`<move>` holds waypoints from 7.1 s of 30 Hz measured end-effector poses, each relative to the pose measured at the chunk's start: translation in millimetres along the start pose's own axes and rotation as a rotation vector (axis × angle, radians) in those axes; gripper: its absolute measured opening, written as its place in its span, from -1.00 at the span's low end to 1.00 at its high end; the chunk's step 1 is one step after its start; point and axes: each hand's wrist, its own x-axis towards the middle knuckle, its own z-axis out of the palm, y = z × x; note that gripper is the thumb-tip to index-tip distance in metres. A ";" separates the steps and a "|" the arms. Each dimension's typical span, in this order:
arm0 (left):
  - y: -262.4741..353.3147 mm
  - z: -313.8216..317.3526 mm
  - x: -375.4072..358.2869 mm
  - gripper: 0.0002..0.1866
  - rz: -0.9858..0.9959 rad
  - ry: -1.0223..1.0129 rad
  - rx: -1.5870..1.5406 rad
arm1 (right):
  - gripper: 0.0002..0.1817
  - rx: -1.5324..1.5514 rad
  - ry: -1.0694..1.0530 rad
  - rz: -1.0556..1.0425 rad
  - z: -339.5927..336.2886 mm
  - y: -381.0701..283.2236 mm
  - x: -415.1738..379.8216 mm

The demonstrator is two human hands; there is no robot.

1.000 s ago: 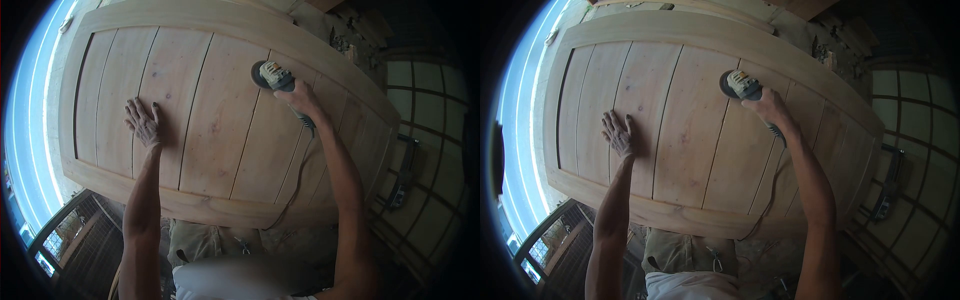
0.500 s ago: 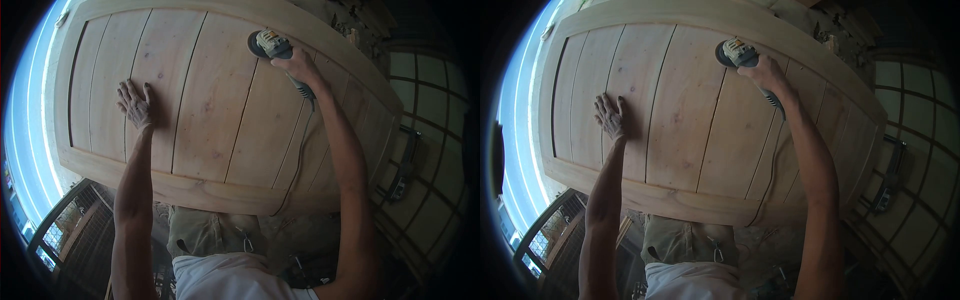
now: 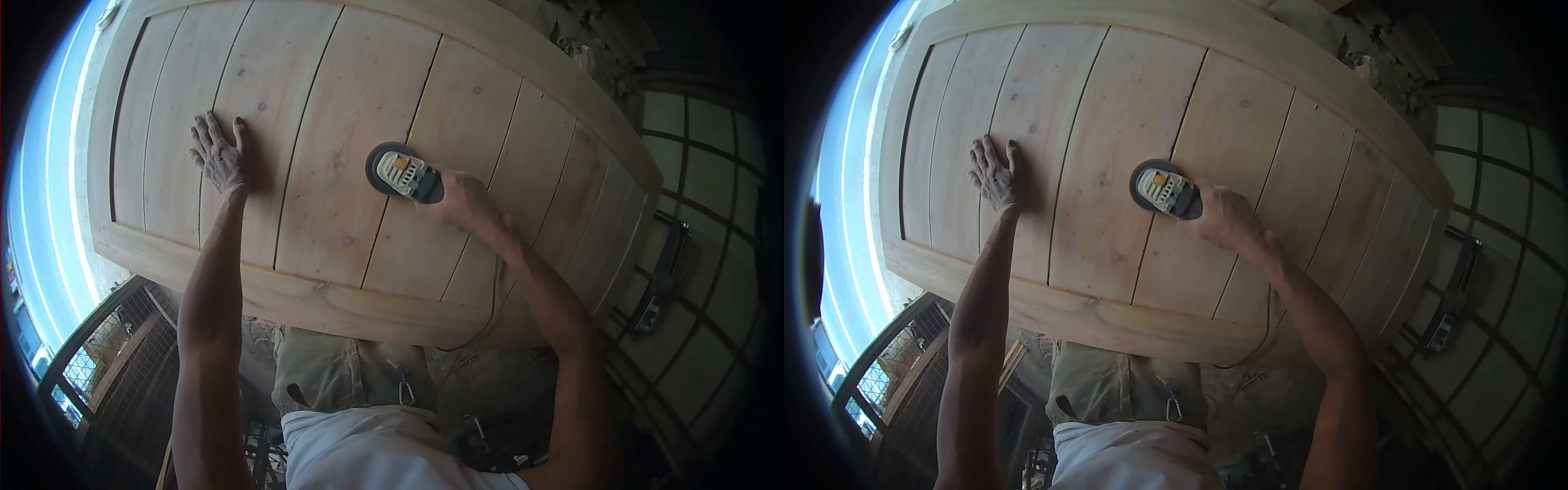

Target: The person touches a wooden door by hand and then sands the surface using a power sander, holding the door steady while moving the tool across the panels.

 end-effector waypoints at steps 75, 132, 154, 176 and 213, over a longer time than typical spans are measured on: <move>6.0 -9.8 -3.4 -0.12 -0.002 0.018 -0.047 | -0.42 -0.217 0.049 -0.039 5.0 -15.8 74.5; 10.0 -13.9 -2.2 -0.18 -0.028 -0.018 -0.039 | -0.23 -0.111 0.152 -0.056 -69.7 -91.4 188.5; -115.6 -73.0 -91.8 -0.18 -0.049 0.104 -0.158 | -0.39 -0.064 0.045 -0.026 165.5 -144.6 -52.3; -180.3 -100.6 -172.9 -0.01 -0.444 -0.017 0.020 | -0.38 -0.085 0.058 -0.095 173.3 -102.9 -124.9; -209.1 -96.4 -172.2 -0.01 -0.400 -0.009 0.059 | -0.40 -0.089 0.020 -0.172 179.1 -60.4 -140.0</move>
